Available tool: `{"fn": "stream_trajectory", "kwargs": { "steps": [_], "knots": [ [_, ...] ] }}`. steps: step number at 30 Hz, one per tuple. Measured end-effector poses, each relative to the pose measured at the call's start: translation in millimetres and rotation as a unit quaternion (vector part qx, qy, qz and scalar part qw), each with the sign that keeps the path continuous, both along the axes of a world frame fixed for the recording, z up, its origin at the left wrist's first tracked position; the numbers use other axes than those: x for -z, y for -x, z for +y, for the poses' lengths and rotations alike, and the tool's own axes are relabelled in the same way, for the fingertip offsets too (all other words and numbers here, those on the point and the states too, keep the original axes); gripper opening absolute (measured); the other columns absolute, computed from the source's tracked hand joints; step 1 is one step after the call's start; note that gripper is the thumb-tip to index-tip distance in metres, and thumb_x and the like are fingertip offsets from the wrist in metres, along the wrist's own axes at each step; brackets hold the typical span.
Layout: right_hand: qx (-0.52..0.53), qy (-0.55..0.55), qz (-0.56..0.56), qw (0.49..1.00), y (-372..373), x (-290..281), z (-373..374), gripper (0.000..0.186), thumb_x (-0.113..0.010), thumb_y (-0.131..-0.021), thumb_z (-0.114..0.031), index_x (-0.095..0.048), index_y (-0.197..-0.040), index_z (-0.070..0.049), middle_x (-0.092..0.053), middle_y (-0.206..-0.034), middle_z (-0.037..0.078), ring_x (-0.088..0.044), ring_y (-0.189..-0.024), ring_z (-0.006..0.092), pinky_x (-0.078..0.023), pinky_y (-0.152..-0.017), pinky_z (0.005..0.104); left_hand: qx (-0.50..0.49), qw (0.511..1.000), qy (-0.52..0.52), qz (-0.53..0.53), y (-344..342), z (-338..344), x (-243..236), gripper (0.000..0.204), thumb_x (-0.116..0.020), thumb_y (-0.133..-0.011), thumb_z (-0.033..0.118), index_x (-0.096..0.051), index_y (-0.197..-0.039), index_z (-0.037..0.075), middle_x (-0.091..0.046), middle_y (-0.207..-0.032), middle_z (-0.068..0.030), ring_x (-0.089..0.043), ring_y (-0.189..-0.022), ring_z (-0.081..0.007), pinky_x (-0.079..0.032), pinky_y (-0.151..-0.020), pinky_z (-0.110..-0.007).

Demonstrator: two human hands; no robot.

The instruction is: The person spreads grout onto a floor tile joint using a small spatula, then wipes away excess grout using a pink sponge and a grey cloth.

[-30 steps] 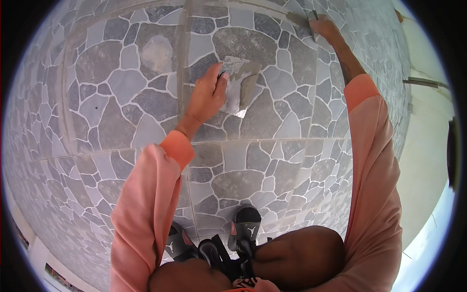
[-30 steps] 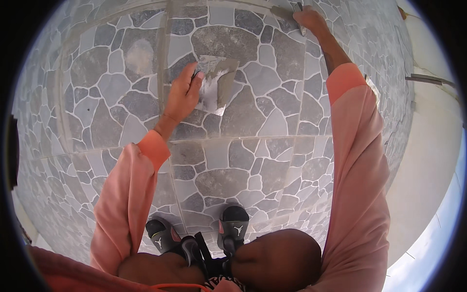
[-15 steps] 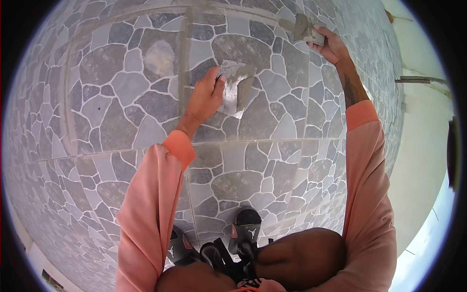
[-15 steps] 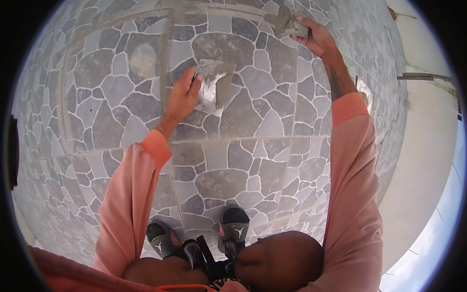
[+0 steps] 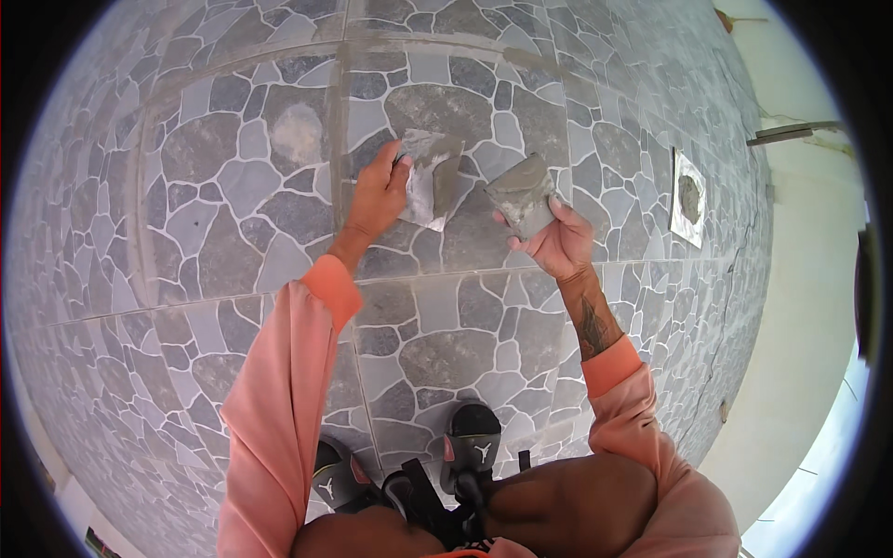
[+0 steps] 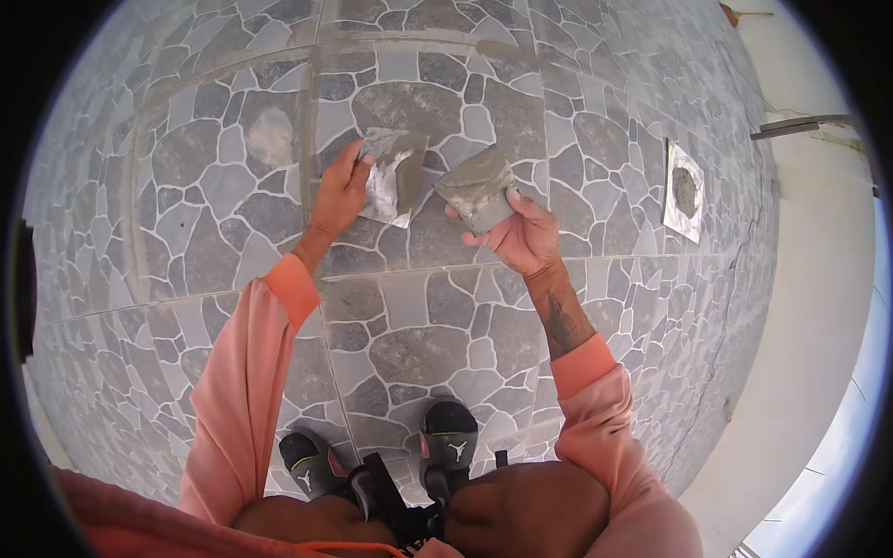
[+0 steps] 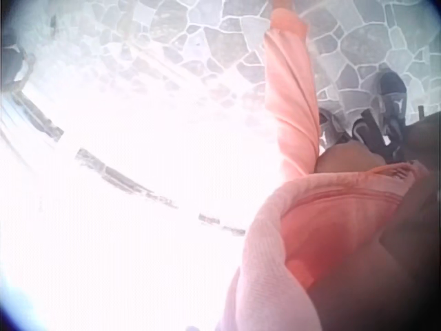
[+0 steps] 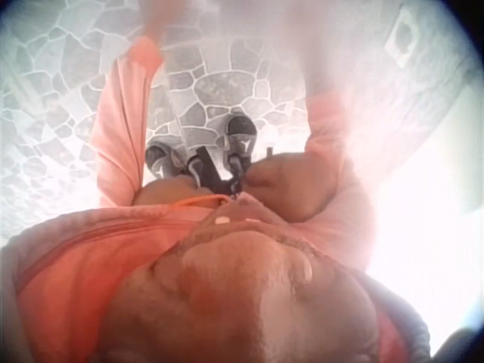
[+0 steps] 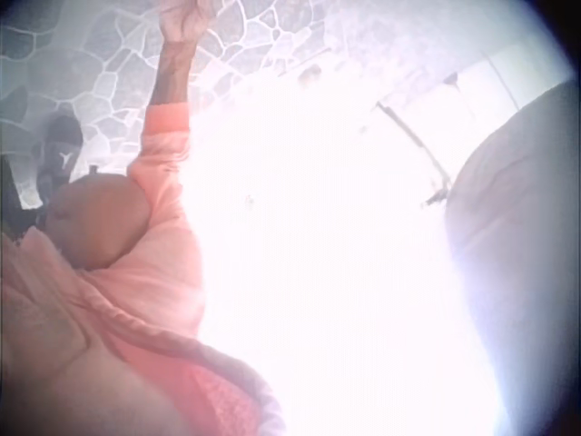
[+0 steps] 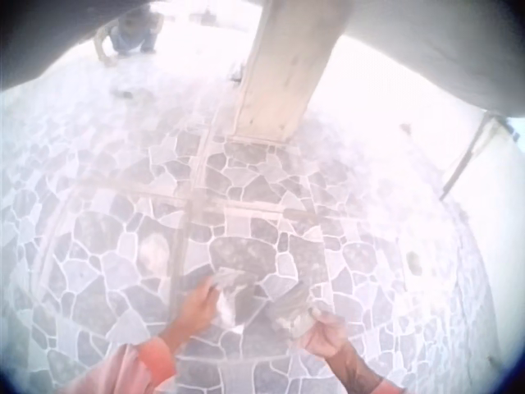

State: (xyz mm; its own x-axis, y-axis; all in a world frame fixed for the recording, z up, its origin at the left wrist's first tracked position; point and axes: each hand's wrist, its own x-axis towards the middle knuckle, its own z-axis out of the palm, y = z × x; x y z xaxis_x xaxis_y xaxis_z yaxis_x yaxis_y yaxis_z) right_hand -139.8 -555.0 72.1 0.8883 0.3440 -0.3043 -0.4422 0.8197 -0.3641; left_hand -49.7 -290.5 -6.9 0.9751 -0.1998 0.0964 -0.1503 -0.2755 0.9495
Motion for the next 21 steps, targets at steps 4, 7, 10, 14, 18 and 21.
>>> {"fn": "stream_trajectory", "kwargs": {
  "steps": [4,7,10,14,18,21],
  "knots": [
    [-0.047,-0.136,0.02,0.989,25.0,-13.7,22.8,0.057,-0.04,-0.101,-0.039,-0.029,-0.147,-0.006,-0.038,-0.144,0.026,-0.042,-0.126,0.0537,-0.048,-0.086,0.0627,-0.018,0.997,0.017,0.07,5.2,6.0,-2.8,0.03,-0.052,-0.097,0.015,-0.053,-0.123,0.001,-0.061,-0.078,-0.0141,-0.057,-0.071,-0.0239,-0.046,-0.069,-0.036],
    [-0.074,-0.132,0.022,0.988,35.4,-26.7,22.1,0.062,-0.036,-0.1,-0.047,-0.028,-0.148,-0.008,-0.034,-0.147,0.026,-0.041,-0.126,0.0541,-0.046,-0.088,0.0619,-0.069,0.993,0.09,0.026,23.5,15.8,-5.1,0.031,-0.051,-0.099,0.017,-0.053,-0.126,0.001,-0.059,-0.081,-0.0056,-0.052,-0.074,-0.0153,-0.043,-0.07,-0.031],
    [-0.089,-0.089,0.029,0.992,44.6,-50.8,27.8,0.069,-0.039,-0.097,-0.053,-0.028,-0.148,-0.008,-0.034,-0.146,0.027,-0.042,-0.125,0.0538,-0.046,-0.089,0.0598,-0.106,0.977,0.143,0.117,45.9,31.5,-41.1,0.031,-0.049,-0.101,0.018,-0.053,-0.126,0.001,-0.057,-0.087,-0.0001,-0.047,-0.077,-0.0091,-0.04,-0.071,-0.024],
    [-0.152,-0.089,0.004,0.984,55.8,-63.7,44.2,0.077,-0.048,-0.094,-0.053,-0.024,-0.149,-0.006,-0.03,-0.148,0.03,-0.039,-0.128,0.0547,-0.044,-0.097,0.0588,-0.098,0.951,0.22,0.194,76.3,60.9,-76.7,0.032,-0.051,-0.1,0.019,-0.053,-0.127,0.0,-0.06,-0.099,0.0016,-0.05,-0.086,-0.0059,-0.042,-0.077,-0.021],
    [-0.203,-0.087,0.003,0.975,57.1,-73.4,60.8,0.077,-0.055,-0.092,-0.05,-0.025,-0.149,-0.007,-0.031,-0.146,0.03,-0.04,-0.127,0.0544,-0.042,-0.098,0.0599,-0.112,0.925,0.288,0.22,99.7,78.6,-112.5,0.034,-0.051,-0.1,0.018,-0.051,-0.128,-0.002,-0.062,-0.108,-0.0015,-0.056,-0.096,-0.0077,-0.045,-0.083,-0.023],
    [-0.241,-0.022,-0.059,0.968,44.8,-95.0,69.4,0.079,-0.059,-0.09,-0.048,-0.028,-0.147,-0.004,-0.038,-0.143,0.029,-0.044,-0.127,0.0474,-0.043,-0.1,0.0569,-0.131,0.918,0.298,0.225,109.3,99.5,-126.9,0.035,-0.05,-0.1,0.019,-0.05,-0.129,-0.002,-0.062,-0.11,-0.0026,-0.058,-0.098,-0.0089,-0.046,-0.085,-0.025]
  ]
}}
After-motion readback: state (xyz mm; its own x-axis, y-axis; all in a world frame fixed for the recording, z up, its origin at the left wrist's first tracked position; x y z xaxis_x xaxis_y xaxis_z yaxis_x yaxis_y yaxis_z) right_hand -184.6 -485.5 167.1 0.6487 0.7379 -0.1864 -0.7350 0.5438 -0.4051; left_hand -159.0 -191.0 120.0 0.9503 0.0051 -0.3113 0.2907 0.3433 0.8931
